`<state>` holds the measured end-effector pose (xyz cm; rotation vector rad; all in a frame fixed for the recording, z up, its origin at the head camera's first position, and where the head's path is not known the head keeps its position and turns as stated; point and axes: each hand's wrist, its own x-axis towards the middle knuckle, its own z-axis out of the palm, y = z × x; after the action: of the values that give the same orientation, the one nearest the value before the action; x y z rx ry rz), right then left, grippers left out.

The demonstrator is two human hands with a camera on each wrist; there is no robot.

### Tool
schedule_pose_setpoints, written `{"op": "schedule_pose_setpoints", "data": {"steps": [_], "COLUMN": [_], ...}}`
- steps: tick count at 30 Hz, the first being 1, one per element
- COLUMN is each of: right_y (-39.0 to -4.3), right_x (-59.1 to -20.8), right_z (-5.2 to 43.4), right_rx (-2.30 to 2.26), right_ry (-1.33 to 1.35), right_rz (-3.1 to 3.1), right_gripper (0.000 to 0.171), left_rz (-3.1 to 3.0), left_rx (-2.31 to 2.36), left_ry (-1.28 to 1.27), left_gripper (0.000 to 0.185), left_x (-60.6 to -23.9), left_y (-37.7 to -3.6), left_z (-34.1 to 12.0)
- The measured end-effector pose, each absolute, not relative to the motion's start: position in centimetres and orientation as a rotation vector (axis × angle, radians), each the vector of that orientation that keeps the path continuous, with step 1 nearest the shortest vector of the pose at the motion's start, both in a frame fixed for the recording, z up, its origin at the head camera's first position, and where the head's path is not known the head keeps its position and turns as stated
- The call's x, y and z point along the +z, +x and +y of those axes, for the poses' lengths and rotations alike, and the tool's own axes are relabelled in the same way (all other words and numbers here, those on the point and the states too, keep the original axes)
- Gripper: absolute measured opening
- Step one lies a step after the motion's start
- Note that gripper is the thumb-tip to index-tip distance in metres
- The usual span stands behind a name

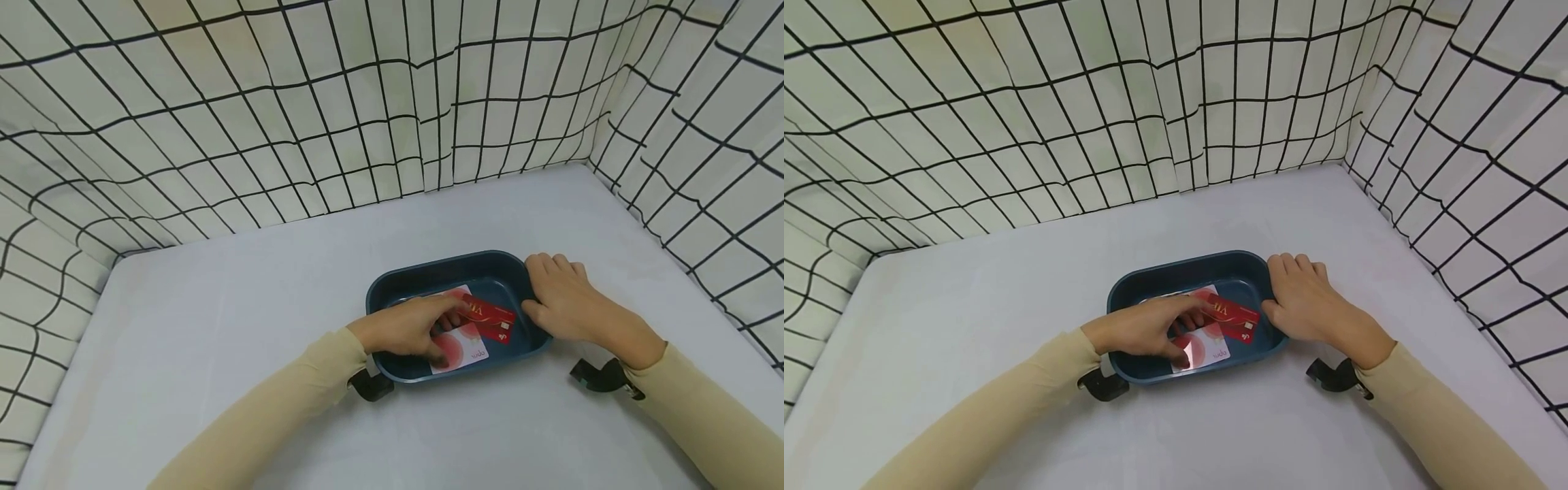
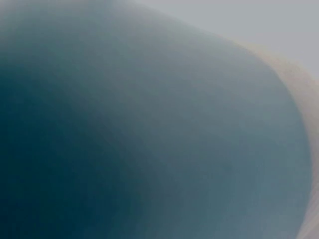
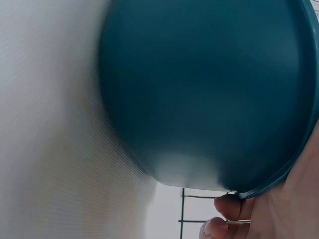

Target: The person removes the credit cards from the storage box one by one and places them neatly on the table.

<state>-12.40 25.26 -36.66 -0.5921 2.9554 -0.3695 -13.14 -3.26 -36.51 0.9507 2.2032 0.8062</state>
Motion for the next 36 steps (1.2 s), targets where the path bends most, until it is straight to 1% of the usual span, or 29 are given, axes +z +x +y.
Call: {"op": "schedule_pose_setpoints", "data": {"steps": [4,8,17,36], "right_y": [-12.45,-12.46,-12.57,-12.55], "right_x": [-36.69,-36.69,-36.77,-36.92], "right_z": [25.27,25.23,25.3,25.37], "right_rx": [-0.368,-0.373,-0.37,-0.381], "right_ry": [-0.596,-0.593,-0.599,-0.593], "right_rz": [2.956,2.954,2.958,2.963], "right_gripper": [0.031,0.032,0.031,0.03], "left_rz": [2.209,2.222,2.259,2.226], "left_rx": [0.792,0.767,0.622,0.705], "left_ry": [0.96,0.968,1.036,1.056], "left_gripper": [0.07,0.068,0.076,0.077], "left_x": [-36.44,-36.5,-36.68,-37.25], "left_y": [-13.08,-13.02,-12.84,-12.89], "left_z": [-3.27,-3.2,-2.78,-2.32]}}
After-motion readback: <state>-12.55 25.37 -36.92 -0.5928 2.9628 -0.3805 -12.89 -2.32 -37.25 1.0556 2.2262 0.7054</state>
